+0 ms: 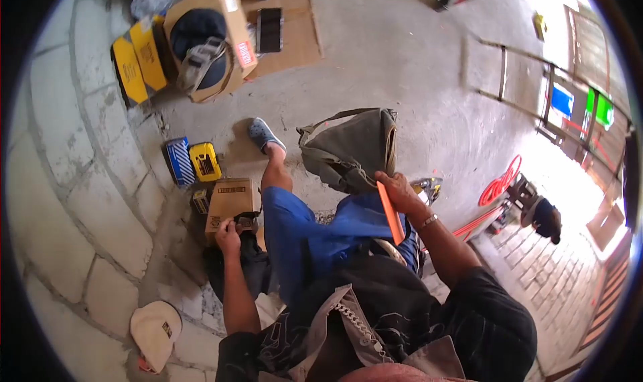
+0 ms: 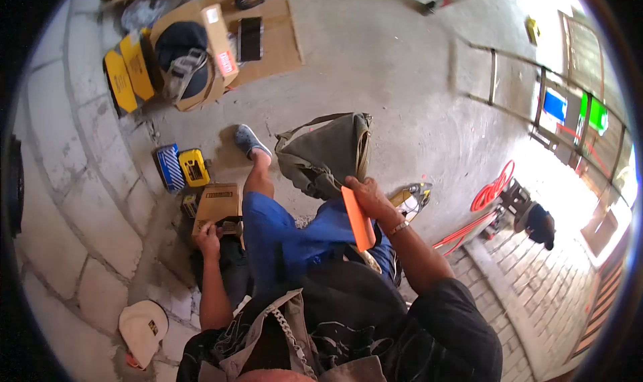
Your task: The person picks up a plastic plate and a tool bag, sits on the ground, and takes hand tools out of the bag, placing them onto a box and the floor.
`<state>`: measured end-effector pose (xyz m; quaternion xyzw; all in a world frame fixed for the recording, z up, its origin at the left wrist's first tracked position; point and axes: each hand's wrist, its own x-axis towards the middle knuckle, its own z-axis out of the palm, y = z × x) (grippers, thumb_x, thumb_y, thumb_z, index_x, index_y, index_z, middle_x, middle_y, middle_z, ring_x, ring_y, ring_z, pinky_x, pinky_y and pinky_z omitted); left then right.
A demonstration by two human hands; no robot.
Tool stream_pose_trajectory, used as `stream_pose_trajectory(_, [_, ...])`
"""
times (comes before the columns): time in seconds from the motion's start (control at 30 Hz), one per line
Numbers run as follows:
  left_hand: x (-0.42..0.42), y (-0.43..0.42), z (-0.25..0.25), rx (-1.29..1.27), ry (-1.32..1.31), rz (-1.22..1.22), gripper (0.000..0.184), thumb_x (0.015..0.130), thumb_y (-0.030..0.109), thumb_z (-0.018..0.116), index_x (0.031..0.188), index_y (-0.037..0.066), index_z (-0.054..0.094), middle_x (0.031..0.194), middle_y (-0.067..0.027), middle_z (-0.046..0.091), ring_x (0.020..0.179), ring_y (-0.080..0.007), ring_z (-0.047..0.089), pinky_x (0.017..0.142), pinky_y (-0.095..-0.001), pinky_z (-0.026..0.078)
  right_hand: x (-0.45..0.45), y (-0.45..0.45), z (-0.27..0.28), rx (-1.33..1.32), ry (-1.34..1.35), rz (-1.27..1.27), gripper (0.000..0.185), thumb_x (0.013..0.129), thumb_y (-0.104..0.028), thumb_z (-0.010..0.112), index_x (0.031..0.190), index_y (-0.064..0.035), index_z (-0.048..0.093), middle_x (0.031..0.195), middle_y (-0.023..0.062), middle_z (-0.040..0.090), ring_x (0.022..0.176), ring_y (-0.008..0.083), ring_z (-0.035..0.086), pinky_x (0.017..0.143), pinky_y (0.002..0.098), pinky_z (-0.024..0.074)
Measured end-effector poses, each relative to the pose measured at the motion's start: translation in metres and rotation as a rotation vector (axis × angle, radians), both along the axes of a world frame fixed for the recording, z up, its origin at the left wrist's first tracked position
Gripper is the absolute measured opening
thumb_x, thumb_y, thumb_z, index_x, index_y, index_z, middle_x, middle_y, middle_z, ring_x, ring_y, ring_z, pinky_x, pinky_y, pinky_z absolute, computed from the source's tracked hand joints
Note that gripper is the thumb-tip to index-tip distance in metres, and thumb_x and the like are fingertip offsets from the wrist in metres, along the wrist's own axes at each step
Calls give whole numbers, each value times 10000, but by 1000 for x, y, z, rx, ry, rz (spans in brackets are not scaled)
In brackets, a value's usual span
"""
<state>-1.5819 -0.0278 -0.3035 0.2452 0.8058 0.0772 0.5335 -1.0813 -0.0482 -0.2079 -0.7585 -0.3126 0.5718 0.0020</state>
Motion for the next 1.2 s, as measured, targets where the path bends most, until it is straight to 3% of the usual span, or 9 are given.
stream_pose_trajectory(0.1, [54,15,36,85,-28,38,152,901,48,511,984,-52,590,850,-69,593,701,-150,620,632,-257,539,41,-28,24,88,21,-90,225,850,-186,569,1048,-79,566,611,210,471,574,373,488,543,439,391])
stream_pose_trajectory(0.2, [105,31,72,75,-103,24,173,910,76,523,1031,-40,571,858,-70,606,700,-142,623,613,-248,537,82,-51,60,139,-6,-315,634,856,-483,527,639,110,586,531,148,540,529,176,532,532,405,438])
stream_pose_trajectory(0.43, [247,66,152,210,-137,-345,176,902,77,543,1034,-33,579,834,-64,629,667,-112,610,558,-205,493,184,-115,143,166,58,-754,529,838,-402,573,538,31,527,482,41,458,447,118,441,412,354,364])
stream_pose_trajectory(0.53, [294,72,160,252,-129,-526,208,878,54,558,1060,-43,580,827,-66,631,665,-122,604,576,-228,496,223,-150,146,149,-81,-809,537,859,-407,557,561,40,541,489,31,469,453,94,444,406,325,366])
stream_pose_trajectory(0.63, [338,70,186,234,-183,-719,263,855,50,578,1100,-43,574,838,-73,635,658,-129,589,572,-253,486,246,-188,152,173,94,-1040,518,825,-441,584,659,49,590,550,84,554,462,127,492,416,317,396])
stream_pose_trajectory(0.7, [327,68,151,284,-176,-736,258,850,62,582,1093,-26,586,771,-54,619,583,-123,545,527,-260,455,268,-223,127,325,-134,-913,534,810,-450,597,663,63,596,548,92,557,483,141,519,433,328,415])
stream_pose_trajectory(0.73, [372,68,191,173,-70,-837,224,847,36,571,1063,-21,591,722,-39,599,564,-122,543,503,-256,449,280,-229,134,477,-321,-763,539,803,-447,604,661,73,597,546,94,555,495,150,533,442,335,424])
stream_pose_trajectory(0.8, [385,68,188,164,-140,-759,130,835,-17,546,960,-21,580,691,-57,583,519,-122,531,466,-258,442,314,-212,189,155,-149,-1027,543,792,-438,610,649,86,598,556,101,561,518,163,552,455,344,431])
stream_pose_trajectory(1.2, [496,184,117,118,-186,-715,140,786,-34,506,910,-30,572,679,-88,586,507,-163,559,408,-285,431,418,-177,266,301,-241,-1331,476,767,-416,645,684,51,611,589,98,570,521,147,551,450,324,424])
